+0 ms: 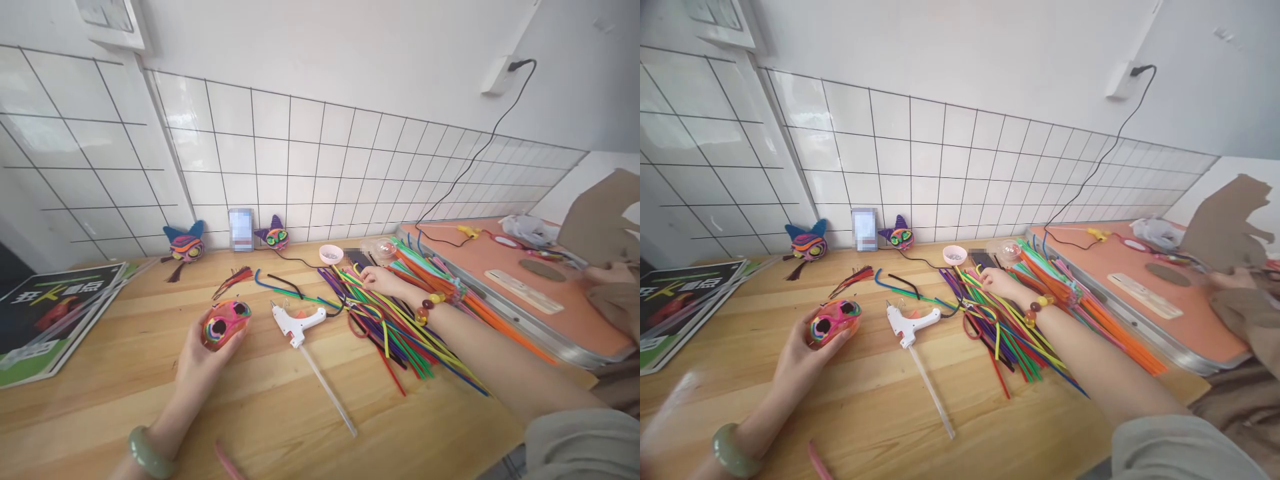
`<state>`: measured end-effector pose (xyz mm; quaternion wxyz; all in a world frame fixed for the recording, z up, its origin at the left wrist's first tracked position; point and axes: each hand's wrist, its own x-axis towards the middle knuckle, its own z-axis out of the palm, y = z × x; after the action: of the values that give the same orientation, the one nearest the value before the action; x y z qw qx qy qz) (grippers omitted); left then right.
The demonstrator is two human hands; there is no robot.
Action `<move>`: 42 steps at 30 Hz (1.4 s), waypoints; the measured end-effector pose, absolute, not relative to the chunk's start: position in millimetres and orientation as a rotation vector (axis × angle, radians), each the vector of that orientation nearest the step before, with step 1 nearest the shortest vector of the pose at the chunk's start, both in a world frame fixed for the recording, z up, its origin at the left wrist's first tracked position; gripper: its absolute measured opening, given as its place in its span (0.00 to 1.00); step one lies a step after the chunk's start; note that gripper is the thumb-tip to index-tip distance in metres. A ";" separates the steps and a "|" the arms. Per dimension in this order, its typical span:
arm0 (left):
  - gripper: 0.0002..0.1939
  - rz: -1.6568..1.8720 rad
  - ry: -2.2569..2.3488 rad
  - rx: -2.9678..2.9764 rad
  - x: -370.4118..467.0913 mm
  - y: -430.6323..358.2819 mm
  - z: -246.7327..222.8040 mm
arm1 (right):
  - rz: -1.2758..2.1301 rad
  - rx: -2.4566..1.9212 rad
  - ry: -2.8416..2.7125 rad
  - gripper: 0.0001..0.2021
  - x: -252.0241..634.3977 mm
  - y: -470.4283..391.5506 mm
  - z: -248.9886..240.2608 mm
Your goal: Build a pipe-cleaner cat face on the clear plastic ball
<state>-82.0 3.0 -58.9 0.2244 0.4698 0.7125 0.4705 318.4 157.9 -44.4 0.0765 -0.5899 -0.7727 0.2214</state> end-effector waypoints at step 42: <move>0.36 1.415 1.714 1.310 -79.2 -0.6 -64.5 | 0.263 -1.834 -2.220 0.09 294.2 139.0 -37.5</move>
<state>-79.2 -0.6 -64.5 0.2773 0.4879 0.6382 0.5270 294.2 139.0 -37.5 0.1247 -0.6292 -0.7619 0.0902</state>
